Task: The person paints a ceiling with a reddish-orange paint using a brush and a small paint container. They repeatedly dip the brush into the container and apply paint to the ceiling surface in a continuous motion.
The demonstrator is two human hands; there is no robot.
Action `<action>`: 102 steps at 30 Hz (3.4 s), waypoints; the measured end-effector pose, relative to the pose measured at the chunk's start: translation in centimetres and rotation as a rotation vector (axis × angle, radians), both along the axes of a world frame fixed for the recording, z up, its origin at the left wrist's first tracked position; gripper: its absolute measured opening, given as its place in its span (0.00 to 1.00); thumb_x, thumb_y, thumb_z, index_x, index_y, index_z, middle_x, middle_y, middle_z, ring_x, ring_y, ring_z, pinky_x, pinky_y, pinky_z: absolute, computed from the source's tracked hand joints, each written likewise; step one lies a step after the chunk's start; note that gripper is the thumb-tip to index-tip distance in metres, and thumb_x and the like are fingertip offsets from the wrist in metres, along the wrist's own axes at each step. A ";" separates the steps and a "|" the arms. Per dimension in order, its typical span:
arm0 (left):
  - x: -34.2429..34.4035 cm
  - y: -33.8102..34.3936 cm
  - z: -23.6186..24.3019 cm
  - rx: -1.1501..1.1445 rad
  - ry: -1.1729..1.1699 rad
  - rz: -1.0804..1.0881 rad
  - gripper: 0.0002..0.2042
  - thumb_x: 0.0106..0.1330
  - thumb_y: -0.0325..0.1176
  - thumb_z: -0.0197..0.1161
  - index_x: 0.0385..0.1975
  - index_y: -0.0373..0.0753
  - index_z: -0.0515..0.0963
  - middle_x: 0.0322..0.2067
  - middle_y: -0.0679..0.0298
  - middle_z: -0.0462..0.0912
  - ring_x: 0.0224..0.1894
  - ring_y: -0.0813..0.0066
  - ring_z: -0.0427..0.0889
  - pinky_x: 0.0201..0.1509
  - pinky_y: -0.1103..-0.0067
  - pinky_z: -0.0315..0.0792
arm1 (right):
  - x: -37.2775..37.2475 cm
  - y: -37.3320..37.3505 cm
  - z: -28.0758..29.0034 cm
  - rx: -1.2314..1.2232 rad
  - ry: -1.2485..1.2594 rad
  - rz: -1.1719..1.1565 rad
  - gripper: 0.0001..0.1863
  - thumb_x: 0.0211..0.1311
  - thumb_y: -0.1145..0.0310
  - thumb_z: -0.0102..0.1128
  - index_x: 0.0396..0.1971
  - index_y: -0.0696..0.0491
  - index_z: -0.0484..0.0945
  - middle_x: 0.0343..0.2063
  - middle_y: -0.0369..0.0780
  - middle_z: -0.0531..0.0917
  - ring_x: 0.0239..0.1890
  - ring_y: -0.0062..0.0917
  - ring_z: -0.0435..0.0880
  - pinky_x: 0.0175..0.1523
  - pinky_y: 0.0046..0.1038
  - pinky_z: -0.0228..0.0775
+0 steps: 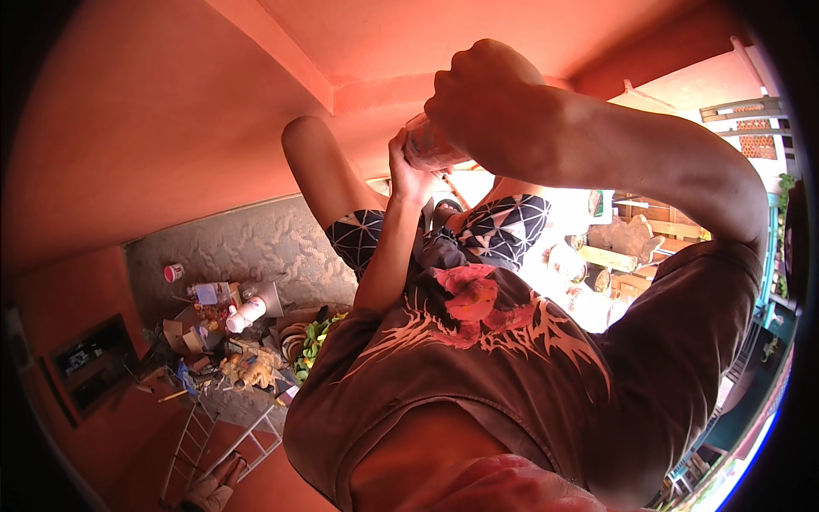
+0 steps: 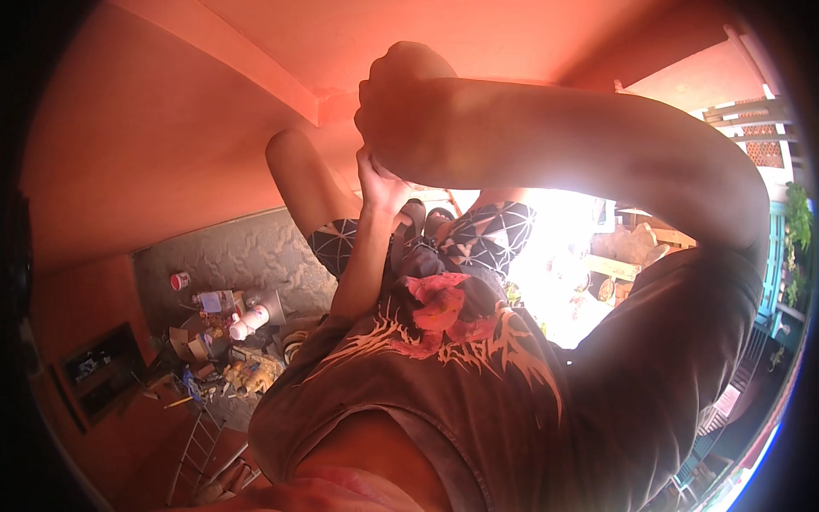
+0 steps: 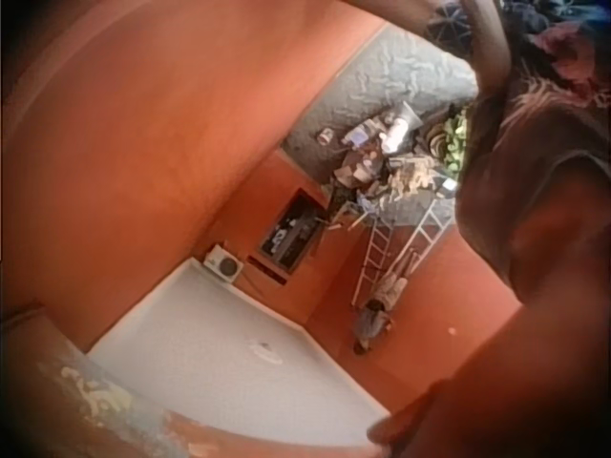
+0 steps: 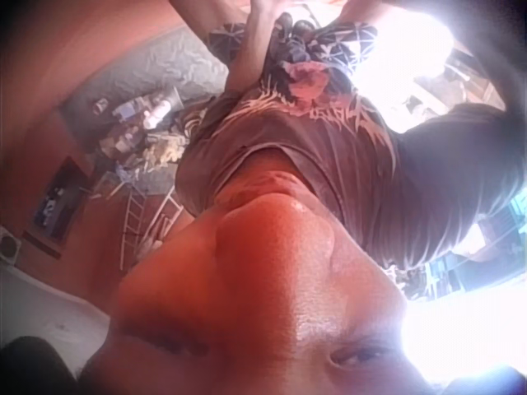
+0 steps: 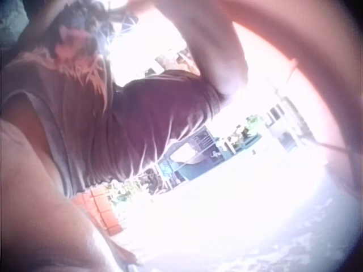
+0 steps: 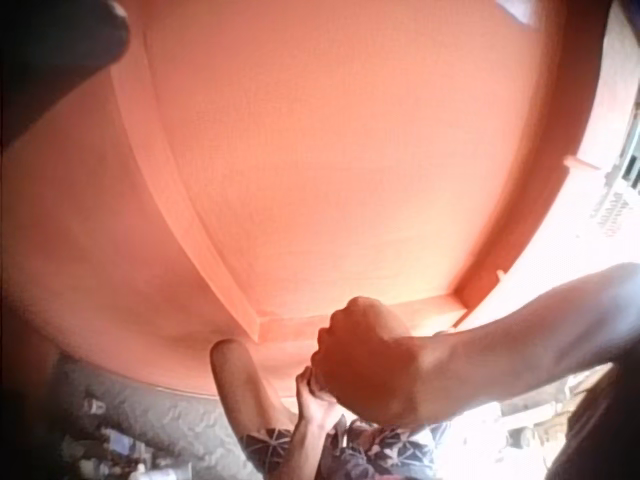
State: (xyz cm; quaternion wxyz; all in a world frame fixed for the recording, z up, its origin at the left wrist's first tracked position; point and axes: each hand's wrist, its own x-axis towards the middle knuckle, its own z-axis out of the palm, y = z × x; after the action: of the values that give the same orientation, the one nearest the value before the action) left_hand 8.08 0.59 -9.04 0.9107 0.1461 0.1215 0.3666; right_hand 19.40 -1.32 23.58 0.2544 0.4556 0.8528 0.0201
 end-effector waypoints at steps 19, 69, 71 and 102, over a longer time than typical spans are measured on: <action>0.4 -0.6 0.9 -0.074 0.063 -0.005 0.29 0.70 0.62 0.47 0.53 0.42 0.76 0.47 0.63 0.83 0.44 0.68 0.82 0.35 0.72 0.74 | 3.4 -1.5 -3.0 -0.030 -0.029 -0.010 0.04 0.49 0.73 0.70 0.19 0.50 0.84 0.25 0.40 0.87 0.34 0.29 0.89 0.37 0.30 0.78; -12.6 2.9 8.5 -0.137 -0.122 0.556 0.25 0.69 0.59 0.54 0.56 0.48 0.75 0.46 0.62 0.83 0.37 0.65 0.83 0.28 0.72 0.80 | -7.1 15.3 11.5 0.235 2.339 -0.265 0.16 0.76 0.70 0.47 0.58 0.60 0.66 0.27 0.36 0.77 0.21 0.17 0.71 0.24 0.21 0.62; -13.2 3.1 7.3 -0.070 -0.164 0.529 0.26 0.68 0.60 0.56 0.56 0.48 0.75 0.49 0.61 0.82 0.42 0.64 0.84 0.34 0.71 0.81 | -8.2 15.9 13.0 0.269 2.345 -0.277 0.17 0.76 0.70 0.47 0.59 0.60 0.65 0.27 0.36 0.76 0.21 0.17 0.70 0.25 0.21 0.62; -18.1 1.0 4.4 -0.149 -0.185 0.486 0.32 0.66 0.63 0.54 0.59 0.42 0.71 0.49 0.57 0.78 0.39 0.56 0.79 0.29 0.77 0.79 | -10.9 15.0 -34.7 0.085 1.854 -1.172 0.08 0.78 0.65 0.47 0.48 0.51 0.69 0.17 0.29 0.65 0.12 0.13 0.60 0.14 0.22 0.51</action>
State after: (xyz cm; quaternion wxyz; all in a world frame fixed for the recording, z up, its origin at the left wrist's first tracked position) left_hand -9.99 1.61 -4.63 0.8115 0.0110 0.0958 0.5763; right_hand 8.51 13.72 -11.12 -0.5312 0.6368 0.3628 -0.4250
